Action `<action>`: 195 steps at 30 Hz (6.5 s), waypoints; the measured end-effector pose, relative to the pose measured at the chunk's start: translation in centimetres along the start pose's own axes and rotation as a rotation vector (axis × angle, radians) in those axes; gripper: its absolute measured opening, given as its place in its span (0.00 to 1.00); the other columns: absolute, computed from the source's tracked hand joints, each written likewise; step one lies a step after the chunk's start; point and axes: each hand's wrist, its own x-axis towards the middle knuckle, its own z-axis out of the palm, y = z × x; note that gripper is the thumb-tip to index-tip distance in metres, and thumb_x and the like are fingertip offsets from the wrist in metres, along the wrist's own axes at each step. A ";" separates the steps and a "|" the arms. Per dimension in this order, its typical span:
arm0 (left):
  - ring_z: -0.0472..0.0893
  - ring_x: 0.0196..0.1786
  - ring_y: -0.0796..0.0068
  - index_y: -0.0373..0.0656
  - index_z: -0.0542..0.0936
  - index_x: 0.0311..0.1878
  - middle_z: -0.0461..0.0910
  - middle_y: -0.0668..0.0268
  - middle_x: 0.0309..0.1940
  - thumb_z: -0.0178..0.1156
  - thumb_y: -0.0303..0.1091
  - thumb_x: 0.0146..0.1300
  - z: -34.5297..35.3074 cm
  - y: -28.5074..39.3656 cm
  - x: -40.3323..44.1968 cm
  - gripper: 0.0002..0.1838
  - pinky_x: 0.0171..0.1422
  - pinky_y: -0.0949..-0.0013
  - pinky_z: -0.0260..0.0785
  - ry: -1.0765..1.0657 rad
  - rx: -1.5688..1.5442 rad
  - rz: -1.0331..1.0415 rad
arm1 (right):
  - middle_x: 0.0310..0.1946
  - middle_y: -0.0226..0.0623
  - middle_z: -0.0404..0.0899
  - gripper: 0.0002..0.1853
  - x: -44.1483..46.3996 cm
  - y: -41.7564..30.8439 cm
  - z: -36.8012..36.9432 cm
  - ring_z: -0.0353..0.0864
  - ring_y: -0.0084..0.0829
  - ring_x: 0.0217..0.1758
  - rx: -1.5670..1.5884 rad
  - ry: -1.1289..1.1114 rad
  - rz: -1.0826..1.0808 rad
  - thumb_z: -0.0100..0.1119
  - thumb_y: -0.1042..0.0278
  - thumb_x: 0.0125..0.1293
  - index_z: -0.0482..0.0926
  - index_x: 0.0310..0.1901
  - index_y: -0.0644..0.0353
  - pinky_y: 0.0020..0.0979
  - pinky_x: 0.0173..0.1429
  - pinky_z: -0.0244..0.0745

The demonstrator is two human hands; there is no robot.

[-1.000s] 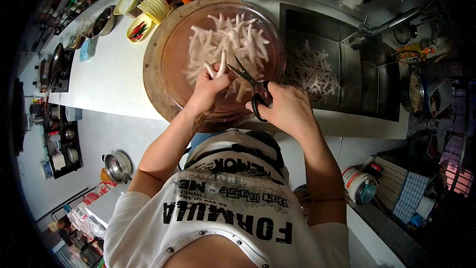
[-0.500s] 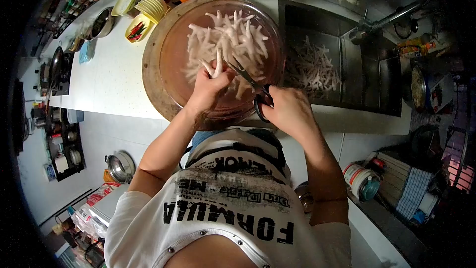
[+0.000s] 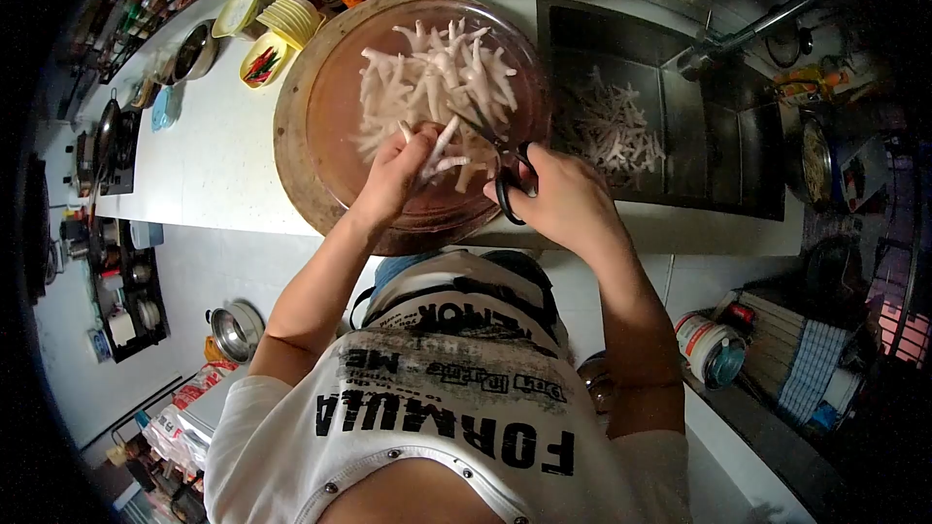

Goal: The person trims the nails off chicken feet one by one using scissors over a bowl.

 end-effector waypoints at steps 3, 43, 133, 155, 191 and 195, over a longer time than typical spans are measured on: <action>0.70 0.36 0.84 0.32 0.77 0.41 0.75 0.74 0.31 0.51 0.43 0.68 0.2 1.5 -0.7 0.19 0.40 0.79 0.64 -0.073 0.298 -0.005 | 0.24 0.45 0.77 0.24 0.1 -0.3 -0.1 0.78 0.47 0.29 -0.240 0.044 -0.113 0.63 0.47 0.53 0.72 0.29 0.64 0.41 0.36 0.71; 0.77 0.35 0.65 0.34 0.76 0.40 0.76 0.54 0.31 0.54 0.32 0.58 0.9 2.8 -1.2 0.11 0.42 0.68 0.68 -0.020 0.991 0.195 | 0.22 0.45 0.78 0.21 -0.2 0.9 2.4 0.80 0.46 0.29 -0.424 0.117 -0.170 0.64 0.49 0.51 0.73 0.29 0.62 0.43 0.36 0.74; 0.75 0.41 0.49 0.38 0.71 0.46 0.76 0.50 0.37 0.44 0.38 0.67 -2.9 2.2 -1.6 0.13 0.47 0.59 0.67 0.128 0.879 0.232 | 0.21 0.47 0.76 0.20 3.7 -3.6 5.5 0.78 0.48 0.27 -0.328 0.177 -0.302 0.63 0.52 0.52 0.72 0.29 0.63 0.43 0.34 0.72; 0.77 0.38 0.50 0.38 0.73 0.34 0.78 0.54 0.28 0.46 0.37 0.63 -2.9 1.4 -0.8 0.12 0.44 0.57 0.68 -0.068 1.107 0.185 | 0.21 0.45 0.78 0.19 3.5 -2.5 4.3 0.79 0.47 0.30 -0.524 0.045 -0.413 0.63 0.54 0.50 0.73 0.27 0.65 0.43 0.38 0.72; 0.76 0.36 0.84 0.34 0.78 0.40 0.80 0.69 0.33 0.59 0.30 0.60 -2.3 0.5 0.2 0.09 0.42 0.80 0.68 0.156 0.064 0.044 | 0.20 0.41 0.75 0.22 3.0 -1.1 3.7 0.77 0.44 0.28 -0.270 0.153 -0.286 0.67 0.51 0.49 0.70 0.26 0.62 0.41 0.35 0.69; 0.76 0.35 0.83 0.33 0.78 0.35 0.79 0.69 0.30 0.57 0.27 0.59 -2.2 0.1 0.6 0.06 0.42 0.79 0.68 0.106 0.093 0.036 | 0.20 0.42 0.76 0.23 2.8 -1.6 3.4 0.77 0.44 0.29 -0.462 0.192 -0.345 0.68 0.49 0.46 0.71 0.25 0.62 0.41 0.36 0.71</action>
